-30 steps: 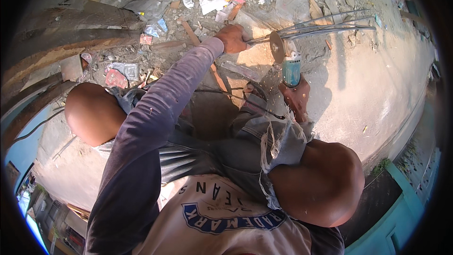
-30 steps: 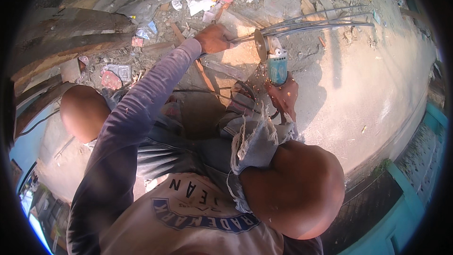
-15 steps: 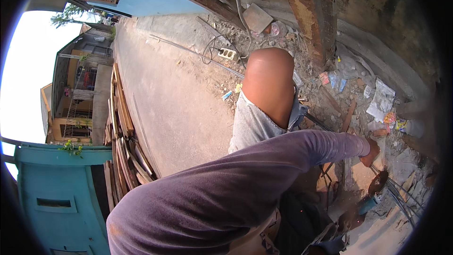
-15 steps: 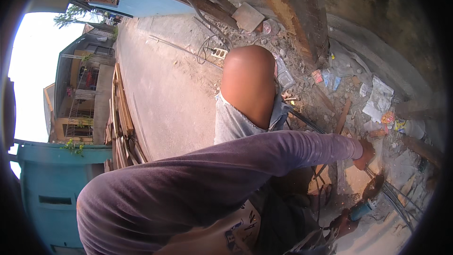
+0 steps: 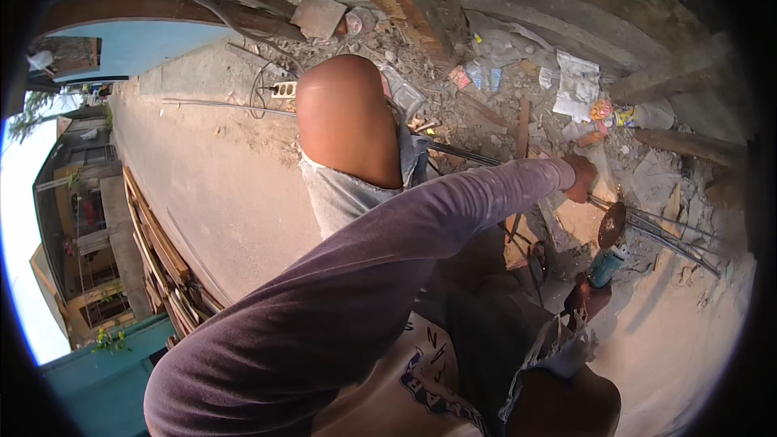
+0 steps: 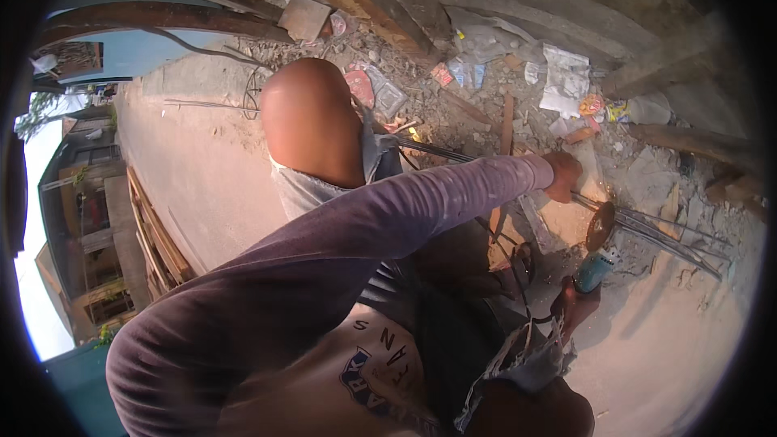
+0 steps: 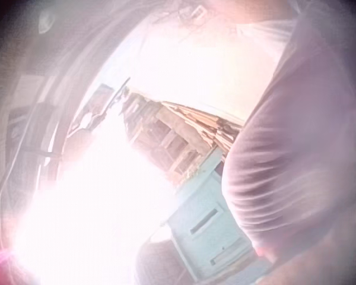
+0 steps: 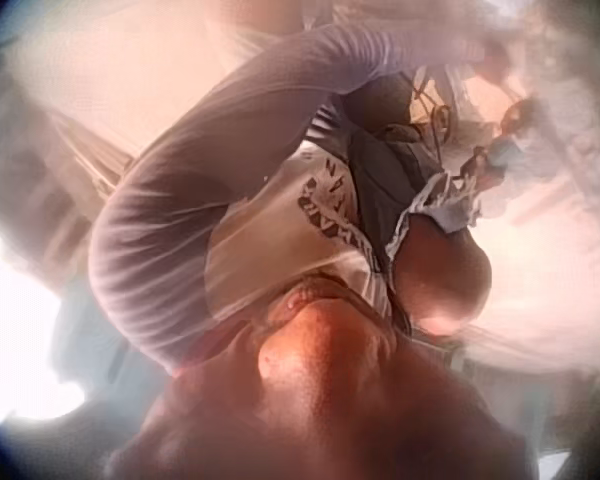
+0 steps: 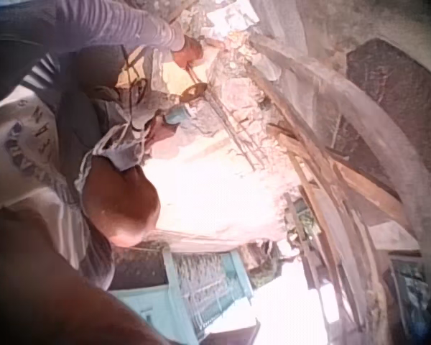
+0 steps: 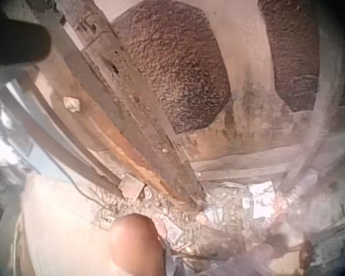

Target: The person uses an angle grinder to cut several long metal rods into shorter pieces. They hold the rods with one hand and operate the grinder with the other, creating sparks as the metal is cut. The cut pieces are placed on the ground nearby.

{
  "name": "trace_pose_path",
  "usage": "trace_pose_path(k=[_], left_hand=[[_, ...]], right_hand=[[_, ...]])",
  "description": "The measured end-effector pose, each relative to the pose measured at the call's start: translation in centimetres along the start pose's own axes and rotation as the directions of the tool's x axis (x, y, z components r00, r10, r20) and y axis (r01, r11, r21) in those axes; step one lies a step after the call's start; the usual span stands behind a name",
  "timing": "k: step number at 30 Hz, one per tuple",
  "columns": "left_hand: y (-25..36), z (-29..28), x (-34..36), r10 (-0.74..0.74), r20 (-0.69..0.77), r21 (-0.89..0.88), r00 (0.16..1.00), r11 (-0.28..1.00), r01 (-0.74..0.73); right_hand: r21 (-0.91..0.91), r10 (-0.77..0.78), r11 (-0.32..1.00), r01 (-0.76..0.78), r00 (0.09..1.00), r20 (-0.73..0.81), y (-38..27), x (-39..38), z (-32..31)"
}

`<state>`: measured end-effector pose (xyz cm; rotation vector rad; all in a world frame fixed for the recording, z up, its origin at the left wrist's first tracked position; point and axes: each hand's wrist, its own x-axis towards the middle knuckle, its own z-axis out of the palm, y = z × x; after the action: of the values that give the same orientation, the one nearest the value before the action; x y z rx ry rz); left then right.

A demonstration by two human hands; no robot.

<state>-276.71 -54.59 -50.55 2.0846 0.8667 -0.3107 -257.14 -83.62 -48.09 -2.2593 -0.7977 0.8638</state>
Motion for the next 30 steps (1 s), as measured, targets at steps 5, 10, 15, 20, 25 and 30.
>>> trace_pose_path(k=[5, 10, 15, 20, 25, 30], left_hand=[[-5.0, 0.1, -2.3, 0.066, -0.073, 0.008, 0.995, 0.998, -0.065], [-3.4, -0.3, -2.1, 0.135, -0.024, -0.096, 0.990, 0.986, -0.137], [-2.9, -0.9, -3.3, 0.126, -0.012, -0.053, 0.992, 0.991, -0.127], [-3.6, -1.2, -3.8, 0.109, 0.010, -0.084, 0.994, 0.991, -0.108], [-3.7, -1.0, -3.2, 0.139, -0.003, -0.067, 0.990, 0.988, -0.139], [-4.1, -0.6, -3.0, 0.131, -0.009, -0.019, 0.991, 0.991, -0.132]], right_hand=[[-0.200, -0.089, 0.976, 0.088, 0.996, 0.006, -7.3, -0.9, 1.4], [-0.207, -0.075, 0.976, 0.064, 0.996, -0.046, -5.1, -1.4, 0.7], [-0.210, -0.036, 0.977, 0.036, 0.999, 0.003, -5.6, -1.7, 0.9], [-0.248, 0.014, 0.969, -0.014, 1.000, -0.002, -5.8, -1.6, 1.6], [-0.238, -0.005, 0.971, 0.003, 1.000, -0.011, -5.8, -1.5, 1.4], [-0.233, -0.025, 0.972, 0.023, 1.000, -0.003, -5.8, -1.4, 1.5]])
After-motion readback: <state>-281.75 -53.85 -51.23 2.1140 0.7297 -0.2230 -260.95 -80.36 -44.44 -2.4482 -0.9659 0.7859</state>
